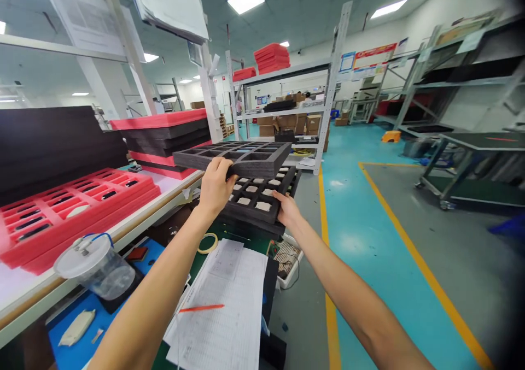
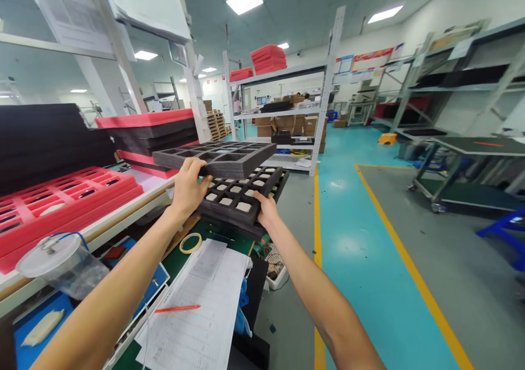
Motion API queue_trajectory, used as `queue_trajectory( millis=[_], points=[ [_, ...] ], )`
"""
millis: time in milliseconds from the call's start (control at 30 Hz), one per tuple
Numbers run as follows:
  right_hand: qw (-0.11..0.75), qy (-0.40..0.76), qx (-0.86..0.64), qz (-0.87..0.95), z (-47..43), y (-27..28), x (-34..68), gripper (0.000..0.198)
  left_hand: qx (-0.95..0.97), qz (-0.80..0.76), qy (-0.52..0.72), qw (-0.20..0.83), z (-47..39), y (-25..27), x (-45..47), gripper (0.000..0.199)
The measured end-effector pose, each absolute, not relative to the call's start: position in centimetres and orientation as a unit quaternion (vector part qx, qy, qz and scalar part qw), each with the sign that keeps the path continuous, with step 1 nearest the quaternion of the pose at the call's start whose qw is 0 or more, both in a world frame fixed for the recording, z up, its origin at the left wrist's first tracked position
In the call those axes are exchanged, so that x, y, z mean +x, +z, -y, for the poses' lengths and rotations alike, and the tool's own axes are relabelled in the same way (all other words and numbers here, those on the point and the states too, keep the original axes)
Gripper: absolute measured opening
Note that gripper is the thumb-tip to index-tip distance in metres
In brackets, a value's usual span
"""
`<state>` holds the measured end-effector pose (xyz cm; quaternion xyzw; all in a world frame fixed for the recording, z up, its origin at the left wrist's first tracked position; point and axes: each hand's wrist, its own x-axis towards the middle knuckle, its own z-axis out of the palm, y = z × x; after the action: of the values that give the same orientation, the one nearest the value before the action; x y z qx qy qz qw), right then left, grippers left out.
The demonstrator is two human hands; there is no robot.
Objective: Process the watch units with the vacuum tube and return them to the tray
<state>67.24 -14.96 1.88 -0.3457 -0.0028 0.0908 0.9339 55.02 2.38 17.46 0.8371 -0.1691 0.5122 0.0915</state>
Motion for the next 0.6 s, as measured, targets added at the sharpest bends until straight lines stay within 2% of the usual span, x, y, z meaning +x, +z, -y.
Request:
queue_trajectory(
  millis=[400, 600],
  points=[
    [0.931, 0.098, -0.352, 0.017, 14.8, 2.4, 66.9, 0.032, 0.776, 0.193, 0.597, 0.067, -3.9, 10.1, 49.7, 0.018],
    [0.931, 0.083, -0.353, 0.038, 14.9, 3.5, 66.1, 0.03, 0.772, 0.171, 0.609, 0.056, -3.7, 9.3, 48.5, 0.014]
  ],
)
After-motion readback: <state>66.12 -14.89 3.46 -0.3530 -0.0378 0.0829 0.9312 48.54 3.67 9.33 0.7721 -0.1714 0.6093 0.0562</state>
